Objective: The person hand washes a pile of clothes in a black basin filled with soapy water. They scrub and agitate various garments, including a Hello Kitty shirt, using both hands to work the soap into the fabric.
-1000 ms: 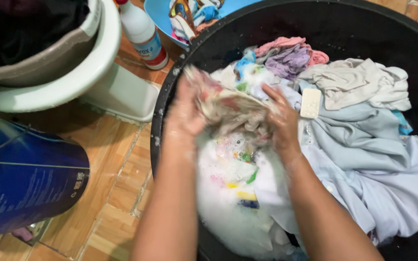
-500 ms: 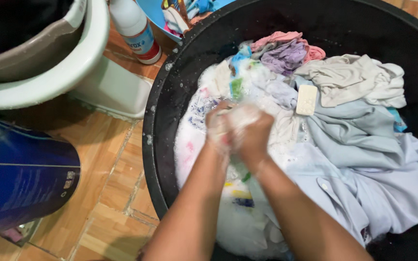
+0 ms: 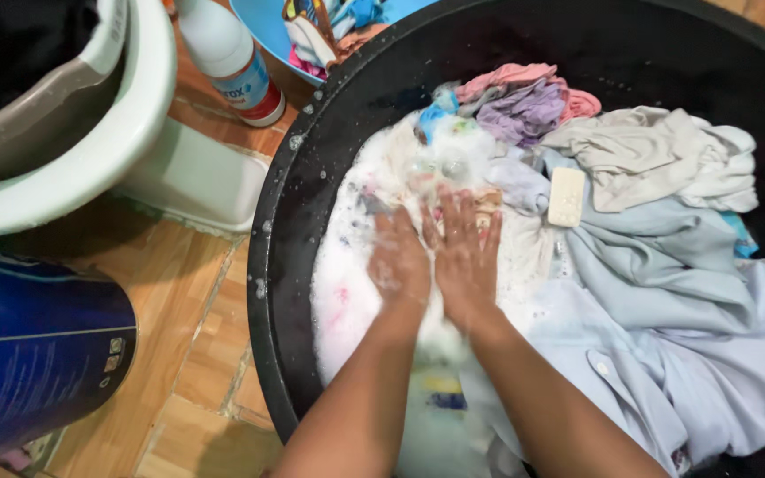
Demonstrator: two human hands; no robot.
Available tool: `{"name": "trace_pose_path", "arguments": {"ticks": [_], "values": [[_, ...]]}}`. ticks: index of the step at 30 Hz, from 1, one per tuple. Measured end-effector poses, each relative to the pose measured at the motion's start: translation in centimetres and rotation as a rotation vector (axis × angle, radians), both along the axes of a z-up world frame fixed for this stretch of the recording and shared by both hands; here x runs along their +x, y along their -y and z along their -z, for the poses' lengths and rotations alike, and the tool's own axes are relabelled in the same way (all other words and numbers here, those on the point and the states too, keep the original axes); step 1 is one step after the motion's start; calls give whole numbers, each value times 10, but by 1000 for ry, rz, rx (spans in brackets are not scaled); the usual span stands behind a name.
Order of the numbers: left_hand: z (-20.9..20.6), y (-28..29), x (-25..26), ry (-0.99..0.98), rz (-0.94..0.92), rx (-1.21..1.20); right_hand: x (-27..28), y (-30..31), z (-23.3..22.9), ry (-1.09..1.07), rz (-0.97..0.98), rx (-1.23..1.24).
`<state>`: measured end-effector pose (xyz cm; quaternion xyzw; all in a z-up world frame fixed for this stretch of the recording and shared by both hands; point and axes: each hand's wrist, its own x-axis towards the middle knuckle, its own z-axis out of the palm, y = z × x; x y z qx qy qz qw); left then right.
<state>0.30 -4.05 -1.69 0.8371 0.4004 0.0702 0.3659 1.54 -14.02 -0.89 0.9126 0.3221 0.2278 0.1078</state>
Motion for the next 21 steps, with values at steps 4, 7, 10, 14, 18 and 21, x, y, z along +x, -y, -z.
{"name": "trace_pose_path", "arguments": {"ticks": [4,7,10,14,18,21], "values": [[35,12,4,-19,87,85,15,10,67,-191,-60,3],[65,15,14,-35,145,136,33,10,104,-571,-123,201],[80,2,19,-52,191,154,39,11,93,-1131,-34,359],[60,-38,17,-13,192,-79,38,23,29,-921,37,806],[-22,-56,24,196,150,-693,57,55,-22,95,249,748],[-107,-58,19,433,283,-1152,76,82,-37,-161,297,694]]}}
